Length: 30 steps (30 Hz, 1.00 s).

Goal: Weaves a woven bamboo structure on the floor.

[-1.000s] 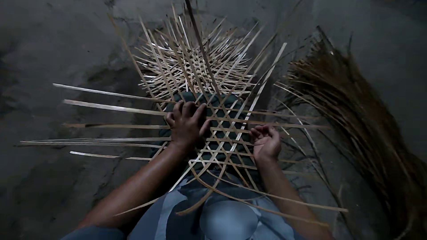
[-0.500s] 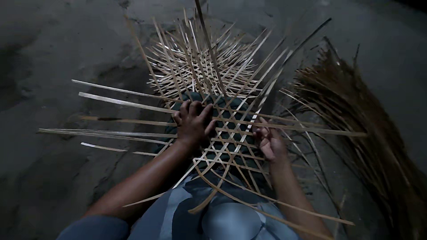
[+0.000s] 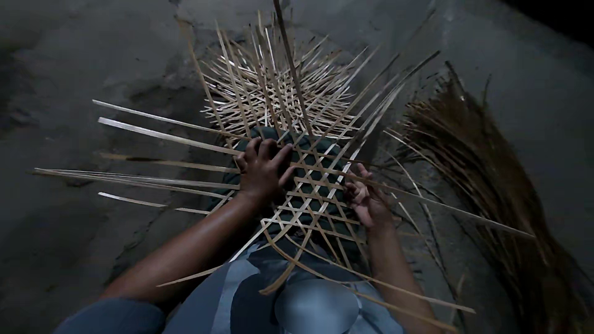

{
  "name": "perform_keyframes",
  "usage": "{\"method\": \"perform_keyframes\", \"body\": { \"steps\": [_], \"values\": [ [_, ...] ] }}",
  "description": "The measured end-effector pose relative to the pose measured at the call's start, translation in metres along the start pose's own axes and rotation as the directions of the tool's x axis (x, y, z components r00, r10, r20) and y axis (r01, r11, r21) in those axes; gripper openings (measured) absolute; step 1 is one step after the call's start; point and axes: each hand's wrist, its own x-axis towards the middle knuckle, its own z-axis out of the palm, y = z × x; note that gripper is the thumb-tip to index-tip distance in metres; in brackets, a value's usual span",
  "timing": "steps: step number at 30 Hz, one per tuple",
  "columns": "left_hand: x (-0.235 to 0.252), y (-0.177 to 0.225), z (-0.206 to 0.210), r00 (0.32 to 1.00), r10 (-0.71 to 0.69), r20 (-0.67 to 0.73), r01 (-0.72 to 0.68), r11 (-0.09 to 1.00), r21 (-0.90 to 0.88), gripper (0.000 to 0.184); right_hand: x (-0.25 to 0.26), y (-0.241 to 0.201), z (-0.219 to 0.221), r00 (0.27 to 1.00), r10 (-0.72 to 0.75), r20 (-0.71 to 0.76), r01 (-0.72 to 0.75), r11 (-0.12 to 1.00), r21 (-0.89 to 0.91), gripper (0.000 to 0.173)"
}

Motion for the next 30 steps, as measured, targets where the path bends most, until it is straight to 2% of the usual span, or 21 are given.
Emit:
{"method": "perform_keyframes", "body": {
  "steps": [4, 6, 7, 8, 9, 10, 14, 17, 18, 20, 22, 23, 24, 25, 27, 28, 29, 30],
  "values": [
    [-0.001, 0.000, 0.000, 1.000, 0.005, -0.005, -0.005, 1.000, -0.013, 0.052, 0.003, 0.010, -0.009, 0.992, -0.097, 0.086, 0.086, 0.988, 0.127, 0.052],
    [-0.001, -0.001, 0.000, 1.000, 0.009, 0.000, -0.009, 1.000, -0.021, 0.051, 0.002, 0.017, -0.009, 0.987, -0.150, 0.064, 0.137, 0.976, 0.172, 0.043],
    [-0.001, -0.001, 0.000, 1.000, 0.008, -0.001, -0.008, 1.000, -0.030, 0.051, -0.002, 0.018, -0.003, 0.984, -0.179, 0.000, 0.177, 0.972, 0.155, 0.031],
    [-0.001, -0.001, 0.000, 1.000, 0.010, -0.003, -0.010, 0.999, -0.041, 0.051, -0.006, 0.019, 0.007, 0.972, -0.212, -0.099, 0.223, 0.969, 0.111, 0.024],
    [-0.002, -0.001, 0.000, 1.000, 0.012, -0.008, -0.012, 0.999, -0.044, 0.051, -0.011, 0.019, 0.018, 0.948, -0.250, -0.195, 0.264, 0.963, 0.046, 0.030],
    [-0.002, -0.002, 0.001, 1.000, 0.013, -0.014, -0.014, 0.999, -0.042, 0.051, -0.015, 0.019, 0.025, 0.921, -0.313, -0.232, 0.317, 0.948, -0.019, 0.035],
    [-0.002, -0.005, 0.003, 0.999, 0.021, -0.030, -0.022, 0.999, -0.032, 0.050, -0.026, 0.024, 0.021, 0.814, -0.571, -0.104, 0.536, 0.808, -0.246, 0.035],
    [-0.001, -0.007, 0.002, 1.000, 0.023, -0.014, -0.023, 0.999, -0.042, 0.053, -0.033, 0.024, 0.028, 0.787, -0.611, -0.086, 0.515, 0.727, -0.455, 0.054],
    [-0.001, -0.007, 0.001, 0.999, 0.030, -0.024, -0.031, 0.998, -0.051, 0.053, -0.033, 0.024, 0.032, 0.774, -0.630, -0.069, 0.506, 0.680, -0.531, 0.057],
    [-0.003, -0.005, -0.005, 0.998, 0.026, -0.057, -0.032, 0.995, -0.097, 0.052, -0.032, 0.024, 0.036, 0.745, -0.664, 0.068, 0.508, 0.497, -0.704, 0.058],
    [-0.003, -0.009, -0.010, 0.977, -0.024, -0.213, -0.029, 0.971, -0.238, 0.049, -0.029, 0.029, 0.037, 0.784, -0.565, 0.257, 0.470, 0.271, -0.840, 0.060],
    [-0.002, -0.014, -0.013, 0.948, -0.093, -0.304, -0.023, 0.934, -0.357, 0.045, -0.026, 0.034, 0.040, 0.805, -0.491, 0.333, 0.455, 0.151, -0.878, 0.061],
    [0.000, -0.020, -0.020, 0.920, -0.214, -0.327, 0.013, 0.853, -0.522, 0.040, -0.023, 0.038, 0.041, 0.808, -0.439, 0.392, 0.459, 0.053, -0.887, 0.060],
    [0.002, -0.025, -0.029, 0.887, -0.372, -0.273, 0.079, 0.706, -0.704, 0.038, -0.021, 0.041, 0.043, 0.808, -0.412, 0.422, 0.463, 0.000, -0.887, 0.061],
    [0.017, -0.041, -0.047, 0.760, -0.650, -0.028, 0.217, 0.294, -0.931, 0.038, -0.019, 0.040, 0.044, 0.815, -0.398, 0.421, 0.455, -0.011, -0.890, 0.062],
    [0.025, -0.052, -0.053, 0.694, -0.708, 0.128, 0.287, 0.110, -0.952, 0.040, -0.018, 0.040, 0.043, 0.815, -0.400, 0.419, 0.456, -0.003, -0.890, 0.062],
    [0.030, -0.062, -0.057, 0.646, -0.713, 0.273, 0.366, -0.024, -0.930, 0.040, -0.018, 0.040, 0.043, 0.812, -0.407, 0.418, 0.460, 0.006, -0.888, 0.063],
    [0.035, -0.071, -0.058, 0.606, -0.694, 0.388, 0.443, -0.110, -0.889, 0.037, -0.019, 0.039, 0.043, 0.811, -0.410, 0.417, 0.462, 0.012, -0.887, 0.064]
  ]
}}
